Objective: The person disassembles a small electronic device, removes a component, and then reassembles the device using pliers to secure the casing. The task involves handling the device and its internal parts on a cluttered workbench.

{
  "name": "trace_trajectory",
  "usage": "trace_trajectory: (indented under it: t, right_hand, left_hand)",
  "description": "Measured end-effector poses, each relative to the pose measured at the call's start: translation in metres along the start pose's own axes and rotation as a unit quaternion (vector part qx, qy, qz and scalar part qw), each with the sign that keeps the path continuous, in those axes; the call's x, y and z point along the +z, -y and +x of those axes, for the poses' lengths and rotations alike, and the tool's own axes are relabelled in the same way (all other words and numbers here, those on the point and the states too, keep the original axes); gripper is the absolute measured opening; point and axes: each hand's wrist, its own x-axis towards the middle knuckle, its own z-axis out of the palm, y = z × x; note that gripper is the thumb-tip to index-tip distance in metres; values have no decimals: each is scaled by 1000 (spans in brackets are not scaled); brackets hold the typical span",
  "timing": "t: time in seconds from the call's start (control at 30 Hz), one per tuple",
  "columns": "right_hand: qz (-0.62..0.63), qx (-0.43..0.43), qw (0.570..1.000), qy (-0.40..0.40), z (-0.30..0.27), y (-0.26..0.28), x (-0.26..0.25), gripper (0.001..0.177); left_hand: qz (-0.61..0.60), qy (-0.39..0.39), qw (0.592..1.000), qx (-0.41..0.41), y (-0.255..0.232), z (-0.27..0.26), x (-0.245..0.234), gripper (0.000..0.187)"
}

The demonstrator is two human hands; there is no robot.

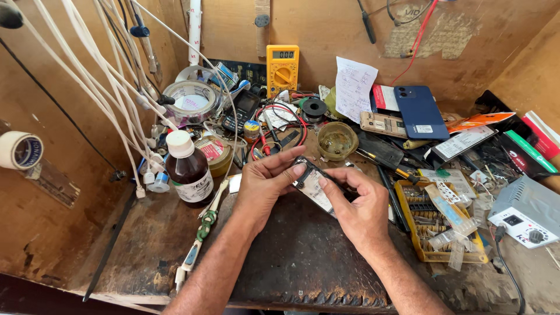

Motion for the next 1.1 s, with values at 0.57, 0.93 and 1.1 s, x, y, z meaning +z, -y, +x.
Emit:
trace_trajectory:
  t: [0.57,0.93,1.1]
  right_hand:
    - [2,85,996,22,5,-5,0,15]
    - [8,39,999,33,3,-5,0,17]
    - [40,23,998,43,2,-5,-1,17]
  left_hand:
    - [402,-61,889,209,-13,-18,30,42]
    - [194,-46,974,109,12,-2,10,49]
    - [126,1,991,42,15,9,-3,41]
